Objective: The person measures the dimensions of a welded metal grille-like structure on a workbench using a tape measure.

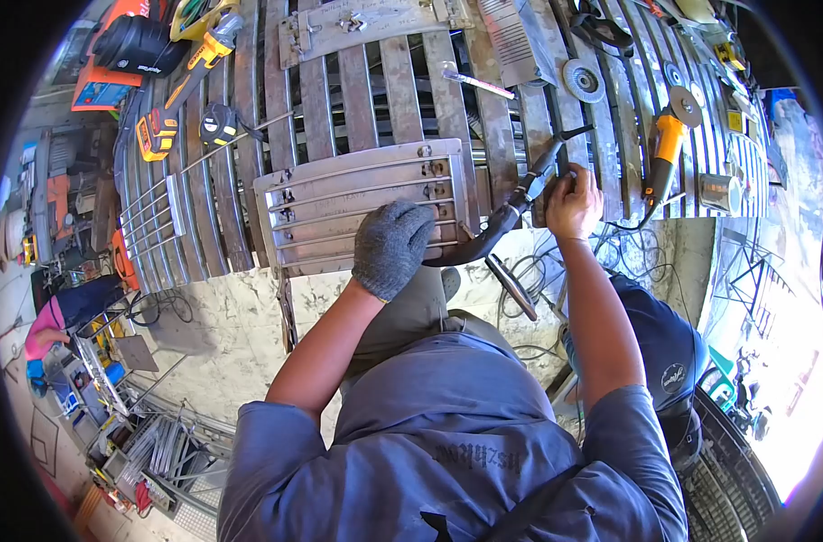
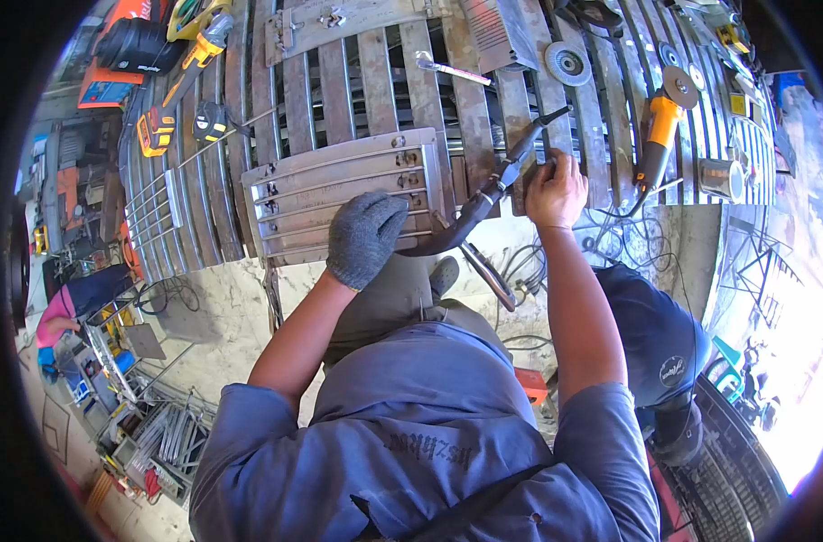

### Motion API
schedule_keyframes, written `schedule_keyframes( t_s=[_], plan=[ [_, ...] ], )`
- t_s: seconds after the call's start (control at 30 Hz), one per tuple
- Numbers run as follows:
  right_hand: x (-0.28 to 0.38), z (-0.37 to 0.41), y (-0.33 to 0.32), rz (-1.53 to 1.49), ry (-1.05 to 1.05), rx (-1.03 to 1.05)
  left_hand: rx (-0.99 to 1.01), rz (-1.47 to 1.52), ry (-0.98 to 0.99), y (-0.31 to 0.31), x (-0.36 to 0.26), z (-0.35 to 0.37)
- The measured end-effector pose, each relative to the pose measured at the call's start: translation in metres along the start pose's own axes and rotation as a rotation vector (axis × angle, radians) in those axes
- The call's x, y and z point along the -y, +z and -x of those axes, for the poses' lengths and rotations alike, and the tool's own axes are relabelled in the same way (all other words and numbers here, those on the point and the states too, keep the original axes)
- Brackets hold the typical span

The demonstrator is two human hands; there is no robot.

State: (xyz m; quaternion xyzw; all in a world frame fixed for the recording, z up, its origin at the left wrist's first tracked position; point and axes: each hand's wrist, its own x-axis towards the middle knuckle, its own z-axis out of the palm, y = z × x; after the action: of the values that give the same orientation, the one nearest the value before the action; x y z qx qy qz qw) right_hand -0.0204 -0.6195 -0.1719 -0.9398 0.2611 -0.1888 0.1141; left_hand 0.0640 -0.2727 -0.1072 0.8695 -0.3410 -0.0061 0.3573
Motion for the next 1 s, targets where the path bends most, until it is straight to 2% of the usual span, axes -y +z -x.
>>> schedule_keyframes(
  t_s=[0.23, 0.43, 1.0],
  plan=[
    [0.0007, -0.0006, -0.0018, -0.028, 0.002, -0.001, 0.056, -0.031, 0.034, 0.0021, -0.0006, 0.0004],
    [0.0012, -0.001, -0.002, -0.014, 0.015, 0.006, 0.07, 0.015, -0.061, -0.0022, -0.0066, -0.0006],
    [0.0029, -0.0012, -0.0014, -0.015, 0.005, -0.025, 0.163, -0.034, -0.072, 0.003, 0.003, -0.0024]
  ],
)
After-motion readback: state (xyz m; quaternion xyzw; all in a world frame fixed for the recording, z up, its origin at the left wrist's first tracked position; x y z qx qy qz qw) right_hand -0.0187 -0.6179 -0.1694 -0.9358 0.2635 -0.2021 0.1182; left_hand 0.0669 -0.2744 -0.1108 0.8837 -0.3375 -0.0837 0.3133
